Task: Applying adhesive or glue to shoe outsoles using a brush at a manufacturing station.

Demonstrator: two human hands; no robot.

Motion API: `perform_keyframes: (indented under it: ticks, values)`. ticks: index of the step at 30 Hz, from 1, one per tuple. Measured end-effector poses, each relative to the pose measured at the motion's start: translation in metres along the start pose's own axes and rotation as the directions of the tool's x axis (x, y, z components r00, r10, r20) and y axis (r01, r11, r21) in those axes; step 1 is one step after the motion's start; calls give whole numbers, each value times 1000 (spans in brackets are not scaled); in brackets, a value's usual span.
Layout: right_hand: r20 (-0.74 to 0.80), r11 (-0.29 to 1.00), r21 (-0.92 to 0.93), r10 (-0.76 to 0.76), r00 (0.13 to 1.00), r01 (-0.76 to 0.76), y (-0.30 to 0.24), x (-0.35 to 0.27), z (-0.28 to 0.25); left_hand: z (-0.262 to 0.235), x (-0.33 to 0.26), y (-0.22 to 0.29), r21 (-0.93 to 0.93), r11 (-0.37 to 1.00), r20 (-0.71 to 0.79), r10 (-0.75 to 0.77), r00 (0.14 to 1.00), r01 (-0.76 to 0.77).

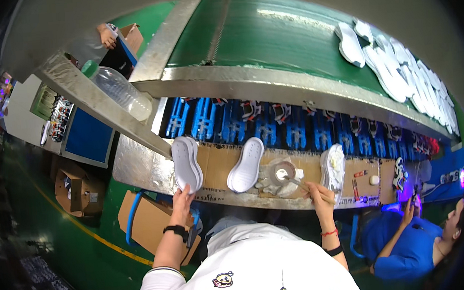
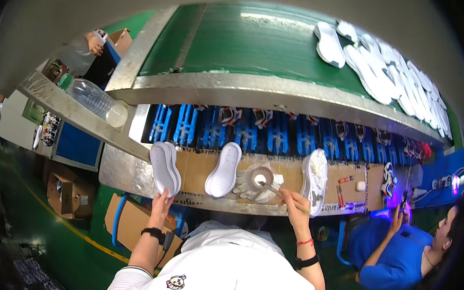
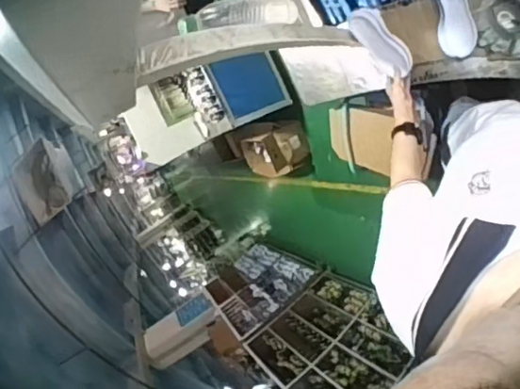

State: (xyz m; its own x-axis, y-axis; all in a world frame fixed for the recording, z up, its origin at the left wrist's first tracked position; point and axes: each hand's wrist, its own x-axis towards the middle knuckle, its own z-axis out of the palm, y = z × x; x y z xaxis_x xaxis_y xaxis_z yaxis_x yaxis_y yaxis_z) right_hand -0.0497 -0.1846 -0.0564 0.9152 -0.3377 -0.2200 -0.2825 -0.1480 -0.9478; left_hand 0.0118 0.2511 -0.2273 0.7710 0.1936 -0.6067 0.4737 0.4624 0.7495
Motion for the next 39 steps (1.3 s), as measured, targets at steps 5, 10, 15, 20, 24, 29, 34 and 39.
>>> perform_keyframes:
  ticks: [5,10,15,20,24,29,34,39]
  values:
    - [-10,997,-73,-7,1000,7,31,13,-8,35,6,24,453,888,-287,229,930,-79]
    - [108,994,-72,-70,992,78,42,26,4,-5,51,41,946,109,158,667,728,-306]
    - [112,973,-200,-97,989,118,53,35,9,14,34,70,861,-228,479,665,574,-454]
    - [106,971,-217,-79,991,101,61,40,10,55,-21,104,751,510,241,378,894,-419]
    - [101,977,-195,-66,993,85,67,44,13,101,-72,111,383,863,359,188,914,-328]
    - [36,980,-162,-109,993,113,33,36,8,150,-105,111,178,966,468,85,880,-188]
    - [76,994,-110,-17,997,25,37,33,-2,200,-116,87,221,944,538,90,838,-244]
    - [-10,992,65,-111,994,111,-18,7,-22,241,-131,75,212,866,603,249,758,-453]
